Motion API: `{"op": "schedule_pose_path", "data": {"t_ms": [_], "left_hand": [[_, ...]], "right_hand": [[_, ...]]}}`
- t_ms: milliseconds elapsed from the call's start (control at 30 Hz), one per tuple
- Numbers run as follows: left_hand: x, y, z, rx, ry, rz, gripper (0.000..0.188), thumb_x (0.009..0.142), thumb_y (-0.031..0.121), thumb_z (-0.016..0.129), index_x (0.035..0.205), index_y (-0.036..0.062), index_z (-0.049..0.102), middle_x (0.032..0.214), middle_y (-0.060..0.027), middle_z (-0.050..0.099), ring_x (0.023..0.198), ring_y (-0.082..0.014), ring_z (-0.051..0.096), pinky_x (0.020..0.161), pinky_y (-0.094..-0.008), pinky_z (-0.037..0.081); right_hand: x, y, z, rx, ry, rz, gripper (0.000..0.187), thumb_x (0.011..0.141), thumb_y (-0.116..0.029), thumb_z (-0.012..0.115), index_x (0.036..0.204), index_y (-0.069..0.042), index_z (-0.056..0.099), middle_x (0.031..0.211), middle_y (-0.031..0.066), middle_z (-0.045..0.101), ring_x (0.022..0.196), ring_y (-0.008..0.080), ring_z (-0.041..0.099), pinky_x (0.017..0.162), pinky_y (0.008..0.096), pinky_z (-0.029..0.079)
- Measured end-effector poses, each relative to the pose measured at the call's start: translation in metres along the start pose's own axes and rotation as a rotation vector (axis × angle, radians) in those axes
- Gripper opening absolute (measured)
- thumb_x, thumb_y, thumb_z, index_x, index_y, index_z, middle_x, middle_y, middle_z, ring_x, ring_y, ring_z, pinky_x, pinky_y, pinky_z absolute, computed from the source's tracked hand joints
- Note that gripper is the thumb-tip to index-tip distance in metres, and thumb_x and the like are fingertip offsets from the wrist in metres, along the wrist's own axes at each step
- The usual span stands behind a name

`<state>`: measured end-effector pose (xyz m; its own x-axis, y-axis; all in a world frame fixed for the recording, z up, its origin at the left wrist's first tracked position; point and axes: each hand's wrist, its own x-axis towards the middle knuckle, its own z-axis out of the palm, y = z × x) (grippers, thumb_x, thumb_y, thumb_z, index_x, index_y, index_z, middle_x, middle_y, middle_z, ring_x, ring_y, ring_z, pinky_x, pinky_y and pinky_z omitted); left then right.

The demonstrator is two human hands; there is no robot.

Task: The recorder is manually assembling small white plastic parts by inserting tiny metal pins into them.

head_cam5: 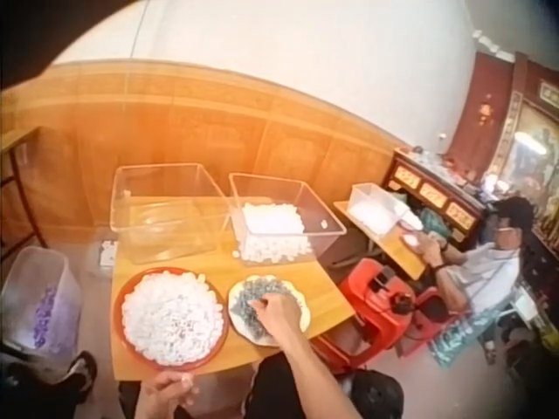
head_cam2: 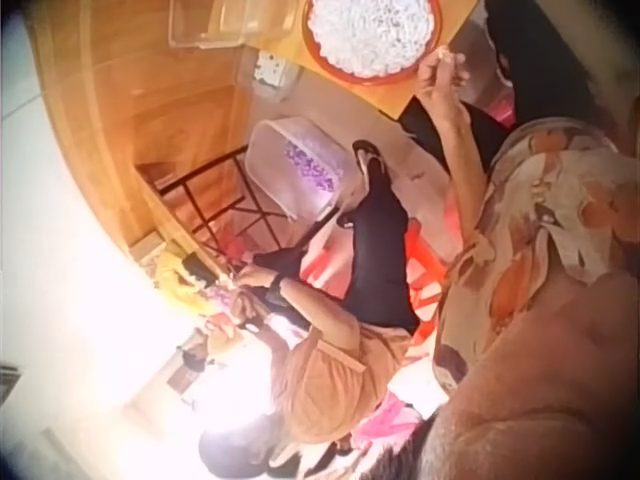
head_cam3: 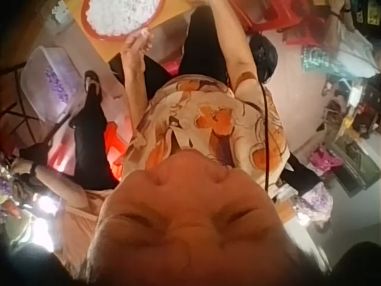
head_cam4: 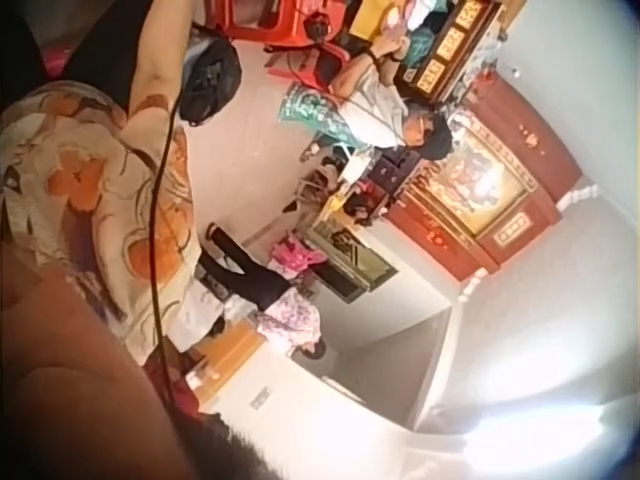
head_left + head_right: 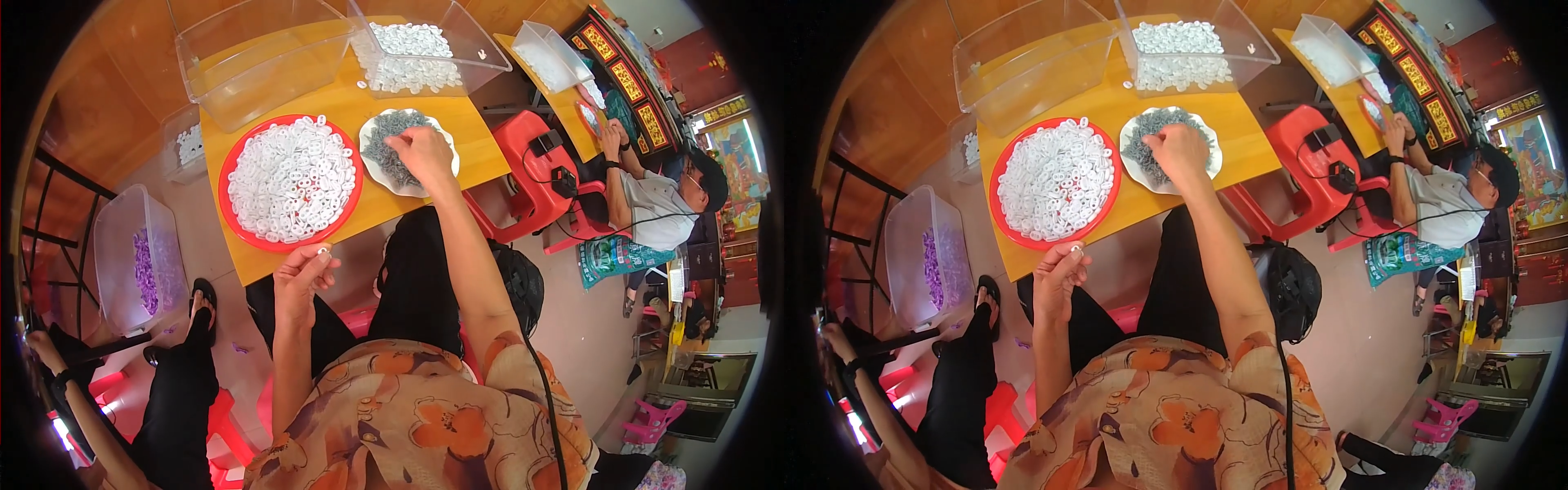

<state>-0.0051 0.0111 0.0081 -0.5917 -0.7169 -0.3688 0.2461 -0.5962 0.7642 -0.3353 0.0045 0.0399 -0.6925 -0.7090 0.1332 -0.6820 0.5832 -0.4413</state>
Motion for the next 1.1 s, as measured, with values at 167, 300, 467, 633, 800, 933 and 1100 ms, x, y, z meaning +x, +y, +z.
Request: {"op": "schedule_pose_path", "data": {"t_ms": [167, 300, 467, 633, 800, 933, 1100], "left_hand": [[0.000, 0.000, 0.001, 0.010, 0.002, -0.006, 0.020, 0.097, 0.012, 0.072, 0.115, 0.0031, 0.076, 0.090, -0.0087, 0.078, 0.065, -0.0097, 0.063, 0.062, -0.0217, 0.047], [0.002, 0.001, -0.002, 0.007, 0.010, 0.010, 0.020, 0.099, 0.012, 0.070, 0.116, 0.0033, 0.076, 0.091, -0.0079, 0.078, 0.066, -0.0077, 0.062, 0.063, -0.0216, 0.046], [0.002, -0.001, -0.006, -0.020, 0.010, 0.024, 0.023, 0.103, 0.015, 0.066, 0.120, 0.0018, 0.075, 0.094, -0.0079, 0.078, 0.068, -0.0082, 0.062, 0.066, -0.0218, 0.046], [0.002, 0.001, -0.004, -0.019, 0.020, 0.025, 0.024, 0.103, 0.015, 0.067, 0.121, 0.0010, 0.074, 0.095, -0.0080, 0.078, 0.069, -0.0085, 0.062, 0.066, -0.0220, 0.047], [0.003, 0.000, -0.005, -0.031, 0.030, 0.030, 0.024, 0.103, 0.015, 0.067, 0.121, 0.0008, 0.074, 0.096, -0.0080, 0.078, 0.069, -0.0086, 0.062, 0.066, -0.0221, 0.047], [0.004, -0.001, -0.007, -0.040, 0.043, 0.038, 0.023, 0.103, 0.016, 0.067, 0.120, 0.0012, 0.074, 0.096, -0.0079, 0.078, 0.069, -0.0087, 0.062, 0.066, -0.0222, 0.047], [0.004, -0.001, -0.007, -0.042, 0.056, 0.038, 0.023, 0.104, 0.016, 0.067, 0.120, 0.0015, 0.074, 0.095, -0.0077, 0.078, 0.069, -0.0087, 0.062, 0.066, -0.0221, 0.047]], "right_hand": [[0.008, 0.005, 0.017, -0.040, -0.068, 0.031, 0.017, 0.088, -0.027, 0.077, 0.090, -0.011, 0.081, 0.089, 0.0140, 0.077, 0.089, 0.0340, 0.073, 0.080, 0.0466, 0.056], [0.009, 0.019, 0.015, 0.016, -0.045, 0.008, 0.014, 0.088, -0.025, 0.076, 0.092, -0.012, 0.081, 0.092, 0.0126, 0.078, 0.091, 0.0334, 0.073, 0.081, 0.0463, 0.056], [0.003, 0.016, 0.004, 0.015, -0.078, -0.003, 0.013, 0.088, -0.021, 0.075, 0.098, -0.015, 0.081, 0.095, 0.0111, 0.078, 0.090, 0.0319, 0.073, 0.080, 0.0450, 0.056], [0.001, 0.022, 0.008, -0.044, -0.090, -0.086, 0.012, 0.089, -0.017, 0.074, 0.098, -0.015, 0.081, 0.095, 0.0105, 0.078, 0.091, 0.0314, 0.073, 0.078, 0.0454, 0.056], [0.001, 0.030, 0.012, -0.101, -0.028, -0.077, 0.011, 0.089, -0.015, 0.074, 0.098, -0.014, 0.080, 0.096, 0.0105, 0.078, 0.092, 0.0309, 0.074, 0.079, 0.0459, 0.056], [-0.002, 0.030, 0.011, -0.012, -0.008, -0.201, 0.011, 0.086, -0.009, 0.076, 0.097, -0.010, 0.079, 0.094, 0.0141, 0.074, 0.091, 0.0343, 0.071, 0.079, 0.0465, 0.055], [-0.003, 0.028, 0.012, 0.041, -0.017, -0.306, 0.012, 0.083, -0.005, 0.078, 0.095, -0.006, 0.078, 0.091, 0.0157, 0.069, 0.089, 0.0366, 0.069, 0.080, 0.0471, 0.054]]}}
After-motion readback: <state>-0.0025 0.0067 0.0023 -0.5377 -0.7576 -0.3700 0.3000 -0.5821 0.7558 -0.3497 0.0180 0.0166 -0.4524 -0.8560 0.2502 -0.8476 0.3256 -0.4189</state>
